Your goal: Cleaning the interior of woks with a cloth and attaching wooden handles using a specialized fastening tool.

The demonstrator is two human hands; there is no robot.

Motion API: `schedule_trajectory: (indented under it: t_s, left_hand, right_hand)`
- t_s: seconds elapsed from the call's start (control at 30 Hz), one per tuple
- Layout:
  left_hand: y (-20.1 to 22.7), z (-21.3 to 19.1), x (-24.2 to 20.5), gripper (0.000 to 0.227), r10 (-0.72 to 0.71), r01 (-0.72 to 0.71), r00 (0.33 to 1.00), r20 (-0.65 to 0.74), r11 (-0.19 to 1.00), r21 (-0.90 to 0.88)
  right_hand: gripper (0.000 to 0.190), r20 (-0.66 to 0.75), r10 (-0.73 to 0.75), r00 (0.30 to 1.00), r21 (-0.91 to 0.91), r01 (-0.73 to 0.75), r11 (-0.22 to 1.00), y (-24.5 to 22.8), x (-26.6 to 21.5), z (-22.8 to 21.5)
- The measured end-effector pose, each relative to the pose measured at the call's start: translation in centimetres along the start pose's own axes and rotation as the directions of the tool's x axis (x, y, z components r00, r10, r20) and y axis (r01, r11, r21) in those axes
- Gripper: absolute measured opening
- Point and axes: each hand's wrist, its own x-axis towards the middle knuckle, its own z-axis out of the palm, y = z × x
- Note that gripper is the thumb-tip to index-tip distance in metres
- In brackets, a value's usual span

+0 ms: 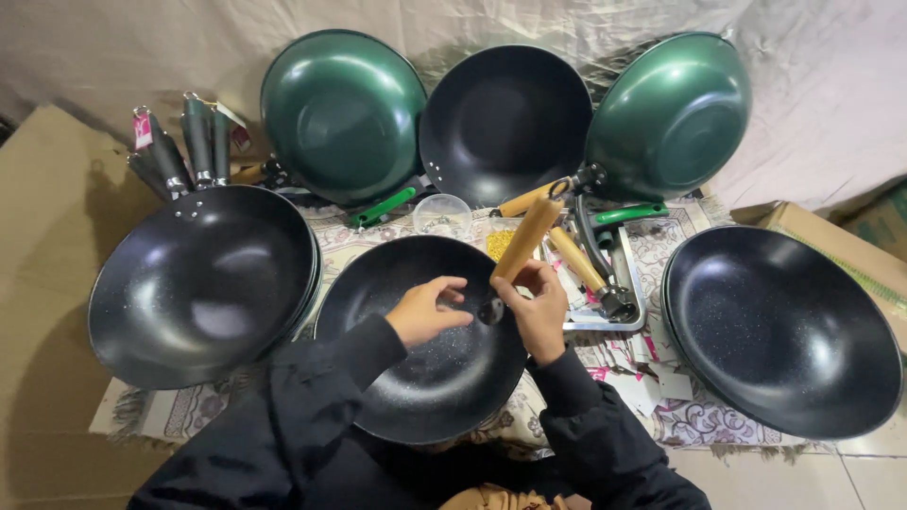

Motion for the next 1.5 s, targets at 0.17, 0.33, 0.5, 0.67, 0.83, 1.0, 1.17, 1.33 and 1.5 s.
schedule_trajectory:
  t_s: [0.17, 0.33, 0.5, 0.67, 0.83, 1.0, 1.17, 1.33, 1.5]
  left_hand:
    - [-0.4, -1.0, -1.5, 0.065, -0.006, 0.006, 1.0, -0.014, 1.0, 0.001]
    - [-0.3, 1.1, -1.4, 0.045, 0.08, -0.079, 0.982, -0.171, 0.997, 0.017]
    - [-1.4, 1.6, -0.6, 0.035, 0.06, -0.061, 0.968, -0.243, 0.998, 0.001]
    - [-0.6, 1.5, -1.0, 0.03, 0.084, -0.092, 0.967, -0.239, 0.995, -0.024]
    - [-1.0, 1.6, -1.0, 0.025, 0.104, -0.119, 0.965, -0.24, 0.992, -0.048]
    - [-0.4, 1.6, -1.8, 0.026, 0.166, -0.098, 0.941, -0.294, 0.968, 0.233]
    - [-0.2, 0.8, -2.1, 0.022, 0.171, -0.123, 0.944, -0.282, 0.975, 0.183]
    - [-0.7, 0.8, -1.2, 0.025, 0.246, -0.203, 0.927, -0.281, 0.963, 0.176]
    - [-4.9, 1.2, 0.8, 0.052, 0.21, -0.172, 0.974, -0.086, 0.931, 0.322]
  right_hand:
    - [0.043, 0.064, 0.002, 0.998, -0.022, 0.0, 1.0, -0.9, -1.8, 2.1]
    - [0.047, 0.082, -0.006, 0.997, 0.038, 0.003, 0.999, -0.7, -2.5, 3.9]
    - [0.046, 0.085, -0.057, 0.995, 0.004, 0.057, 0.998, -1.3, -3.0, 4.4]
    - [0.048, 0.163, -0.065, 0.984, -0.03, 0.071, 0.997, -2.0, -2.8, 4.3]
    - [0.04, 0.293, -0.005, 0.956, -0.1, 0.036, 0.994, 0.0, -2.8, 3.4]
    - [0.044, 0.411, 0.25, 0.877, -0.114, -0.223, 0.968, 0.0, -4.5, 3.9]
    - [0.046, 0.298, 0.245, 0.923, -0.043, -0.243, 0.969, 1.6, -3.5, 3.3]
    - [0.049, 0.289, 0.177, 0.941, -0.05, -0.17, 0.984, 2.2, -2.2, 2.3]
    - [0.033, 0.431, -0.196, 0.881, -0.422, 0.389, 0.819, 4.7, 0.9, 1.0]
